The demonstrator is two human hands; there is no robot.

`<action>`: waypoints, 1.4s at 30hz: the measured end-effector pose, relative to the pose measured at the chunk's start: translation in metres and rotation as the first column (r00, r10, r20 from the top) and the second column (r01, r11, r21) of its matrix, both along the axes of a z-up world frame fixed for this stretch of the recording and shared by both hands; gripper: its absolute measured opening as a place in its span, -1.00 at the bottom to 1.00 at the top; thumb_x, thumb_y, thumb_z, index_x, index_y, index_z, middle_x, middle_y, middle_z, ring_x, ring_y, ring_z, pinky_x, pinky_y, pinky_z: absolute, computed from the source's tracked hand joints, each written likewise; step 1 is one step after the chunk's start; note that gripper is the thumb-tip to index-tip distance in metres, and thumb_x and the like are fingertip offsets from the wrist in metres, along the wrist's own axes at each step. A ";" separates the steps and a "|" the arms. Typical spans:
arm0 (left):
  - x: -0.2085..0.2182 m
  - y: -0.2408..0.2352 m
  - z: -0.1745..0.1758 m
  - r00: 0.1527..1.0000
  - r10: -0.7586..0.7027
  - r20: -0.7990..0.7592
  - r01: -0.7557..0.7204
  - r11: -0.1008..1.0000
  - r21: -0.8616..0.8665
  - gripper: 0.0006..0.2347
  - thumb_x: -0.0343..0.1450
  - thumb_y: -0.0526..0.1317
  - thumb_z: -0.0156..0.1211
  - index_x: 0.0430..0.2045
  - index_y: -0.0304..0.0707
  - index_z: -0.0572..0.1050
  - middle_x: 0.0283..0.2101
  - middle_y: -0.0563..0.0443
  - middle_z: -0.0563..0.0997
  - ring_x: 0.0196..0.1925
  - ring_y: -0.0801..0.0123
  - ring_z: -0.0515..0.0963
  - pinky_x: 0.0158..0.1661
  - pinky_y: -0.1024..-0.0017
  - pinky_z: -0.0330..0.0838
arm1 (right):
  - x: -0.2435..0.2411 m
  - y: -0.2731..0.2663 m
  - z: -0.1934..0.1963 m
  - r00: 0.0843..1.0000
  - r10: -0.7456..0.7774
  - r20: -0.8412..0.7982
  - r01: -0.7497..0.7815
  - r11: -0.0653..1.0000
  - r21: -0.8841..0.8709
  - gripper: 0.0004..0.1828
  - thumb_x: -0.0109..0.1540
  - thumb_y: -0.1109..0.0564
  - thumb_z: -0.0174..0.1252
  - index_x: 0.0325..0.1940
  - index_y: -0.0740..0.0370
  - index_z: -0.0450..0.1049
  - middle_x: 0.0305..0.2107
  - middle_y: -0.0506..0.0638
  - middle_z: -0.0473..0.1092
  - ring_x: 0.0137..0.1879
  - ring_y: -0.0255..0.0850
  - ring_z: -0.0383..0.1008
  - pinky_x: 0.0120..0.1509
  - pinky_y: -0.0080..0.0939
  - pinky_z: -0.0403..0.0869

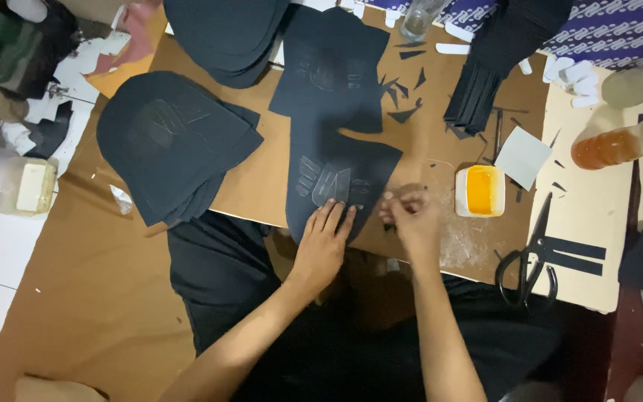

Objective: The person uses scissors to cut a strip of black material and then places it onto a larger black fabric piece. They smooth the material down with their hands and then use the scissors to trim the edges of the fabric piece.

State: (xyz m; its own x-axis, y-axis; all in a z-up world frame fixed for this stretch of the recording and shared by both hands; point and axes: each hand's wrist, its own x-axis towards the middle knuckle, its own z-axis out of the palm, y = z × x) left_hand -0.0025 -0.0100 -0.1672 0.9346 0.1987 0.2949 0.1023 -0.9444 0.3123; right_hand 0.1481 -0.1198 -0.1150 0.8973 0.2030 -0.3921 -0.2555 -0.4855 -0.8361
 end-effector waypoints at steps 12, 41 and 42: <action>-0.001 -0.002 -0.005 1.000 0.002 0.011 -0.003 1.000 0.028 -0.56 0.46 -0.37 0.06 0.31 -0.30 0.34 0.21 -0.29 0.39 0.38 -0.11 0.33 0.32 0.07 0.19 | -0.014 0.017 -0.001 0.974 0.221 -0.051 -0.226 0.960 -0.166 -0.65 0.22 0.05 0.34 -0.17 0.41 0.48 -0.49 0.24 0.55 -0.46 -0.12 0.61 -0.37 -0.21 0.58; 0.014 -0.013 0.021 0.998 0.029 0.061 -0.038 0.987 0.154 -0.62 0.51 -0.16 0.03 0.21 -0.31 0.45 0.11 -0.28 0.45 0.16 -0.04 0.41 0.11 0.03 0.24 | -0.017 -0.077 0.011 0.812 0.281 0.512 -0.074 0.919 -0.388 -0.83 0.27 0.02 0.34 -0.13 0.06 0.54 -0.29 0.10 0.59 -0.05 0.20 0.56 0.05 0.10 0.47; 0.013 -0.015 0.022 0.998 0.025 0.054 -0.034 0.984 0.177 -0.62 0.51 -0.18 0.02 0.20 -0.35 0.45 0.14 -0.31 0.44 0.19 -0.07 0.39 0.13 0.02 0.23 | -0.016 -0.077 0.010 0.753 0.344 0.560 -0.119 0.909 -0.399 -0.82 0.25 0.05 0.36 -0.11 0.11 0.57 -0.27 0.13 0.58 -0.02 0.20 0.54 0.10 0.10 0.46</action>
